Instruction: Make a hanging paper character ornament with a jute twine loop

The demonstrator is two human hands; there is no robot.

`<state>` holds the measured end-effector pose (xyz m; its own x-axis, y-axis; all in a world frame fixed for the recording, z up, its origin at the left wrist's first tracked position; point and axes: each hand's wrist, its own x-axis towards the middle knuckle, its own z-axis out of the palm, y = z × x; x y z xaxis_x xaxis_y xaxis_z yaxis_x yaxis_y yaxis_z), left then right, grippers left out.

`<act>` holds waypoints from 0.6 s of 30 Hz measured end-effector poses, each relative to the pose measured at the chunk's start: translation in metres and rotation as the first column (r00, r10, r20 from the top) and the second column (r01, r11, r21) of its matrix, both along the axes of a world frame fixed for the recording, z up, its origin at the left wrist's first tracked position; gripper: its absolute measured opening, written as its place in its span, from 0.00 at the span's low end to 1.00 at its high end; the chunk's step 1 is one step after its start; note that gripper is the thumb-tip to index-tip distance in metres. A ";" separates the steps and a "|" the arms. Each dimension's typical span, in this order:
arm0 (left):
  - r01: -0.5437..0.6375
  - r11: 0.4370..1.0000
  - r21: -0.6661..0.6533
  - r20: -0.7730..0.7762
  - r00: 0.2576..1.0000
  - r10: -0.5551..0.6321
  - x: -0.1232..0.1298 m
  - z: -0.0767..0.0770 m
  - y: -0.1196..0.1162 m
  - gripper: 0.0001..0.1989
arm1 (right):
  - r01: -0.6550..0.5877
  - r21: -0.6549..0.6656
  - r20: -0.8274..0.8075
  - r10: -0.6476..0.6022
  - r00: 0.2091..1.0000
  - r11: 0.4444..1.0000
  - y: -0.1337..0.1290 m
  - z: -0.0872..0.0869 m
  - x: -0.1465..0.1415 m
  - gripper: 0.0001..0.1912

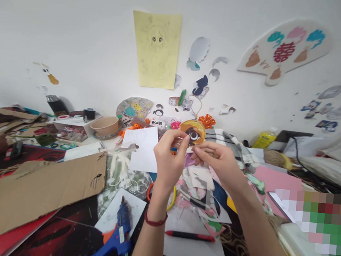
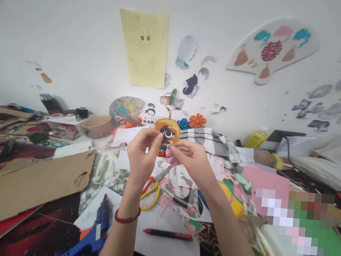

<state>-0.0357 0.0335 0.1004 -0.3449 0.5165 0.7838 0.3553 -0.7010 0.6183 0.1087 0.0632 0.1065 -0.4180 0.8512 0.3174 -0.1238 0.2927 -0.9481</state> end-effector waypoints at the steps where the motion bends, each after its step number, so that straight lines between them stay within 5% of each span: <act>1: -0.004 1.000 -0.004 0.000 1.000 0.004 0.000 -0.001 0.000 0.03 | -0.003 0.005 -0.009 0.003 1.000 1.000 0.001 0.000 0.000 0.12; 12: -0.052 0.997 -0.065 0.210 0.976 0.064 -0.003 -0.029 0.010 0.04 | 0.047 0.048 0.155 -0.054 0.986 0.998 0.005 -0.007 -0.007 0.11; 18: -0.056 0.997 -0.052 0.257 0.964 0.067 -0.006 -0.036 0.015 0.04 | 0.121 0.030 0.101 -0.124 0.987 0.992 0.008 -0.019 -0.020 0.10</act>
